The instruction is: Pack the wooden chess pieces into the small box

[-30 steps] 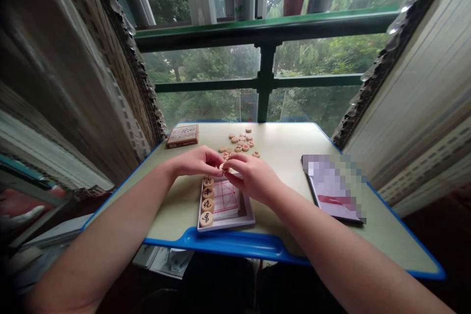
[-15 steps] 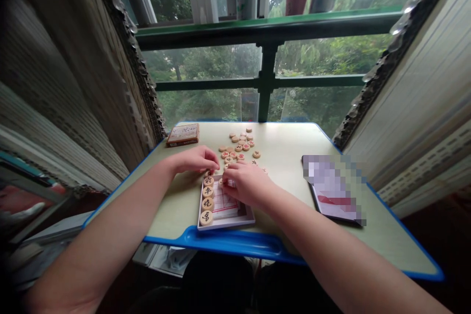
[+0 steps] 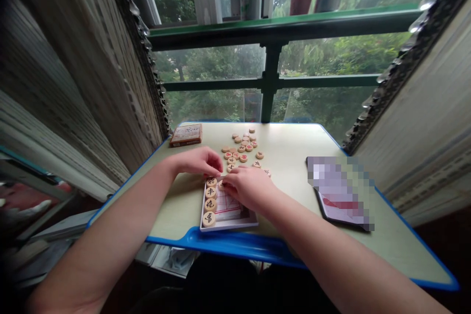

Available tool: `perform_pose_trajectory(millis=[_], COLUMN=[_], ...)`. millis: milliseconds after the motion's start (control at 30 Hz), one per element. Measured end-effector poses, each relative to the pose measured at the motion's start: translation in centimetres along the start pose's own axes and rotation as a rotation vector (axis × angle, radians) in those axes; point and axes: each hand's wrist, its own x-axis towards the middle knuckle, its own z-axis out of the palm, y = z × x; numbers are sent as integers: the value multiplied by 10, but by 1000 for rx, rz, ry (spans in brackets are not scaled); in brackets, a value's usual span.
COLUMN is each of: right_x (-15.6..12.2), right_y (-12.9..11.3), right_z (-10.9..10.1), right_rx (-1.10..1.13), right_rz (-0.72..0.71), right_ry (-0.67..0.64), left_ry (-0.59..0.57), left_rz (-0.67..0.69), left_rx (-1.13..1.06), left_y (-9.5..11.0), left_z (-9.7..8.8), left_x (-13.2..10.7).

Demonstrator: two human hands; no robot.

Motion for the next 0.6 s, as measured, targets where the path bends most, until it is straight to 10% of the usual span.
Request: perform_pose_trajectory(millis=[600], right_x=[2], right_y=[-5], right_z=[1], right_rx=[-28], right_rz=[127], right_ry=[-5], left_ry=[-6], left_rz=[-10], left_rx=[48], left_y=[6], left_z=[0], left_x=[-2])
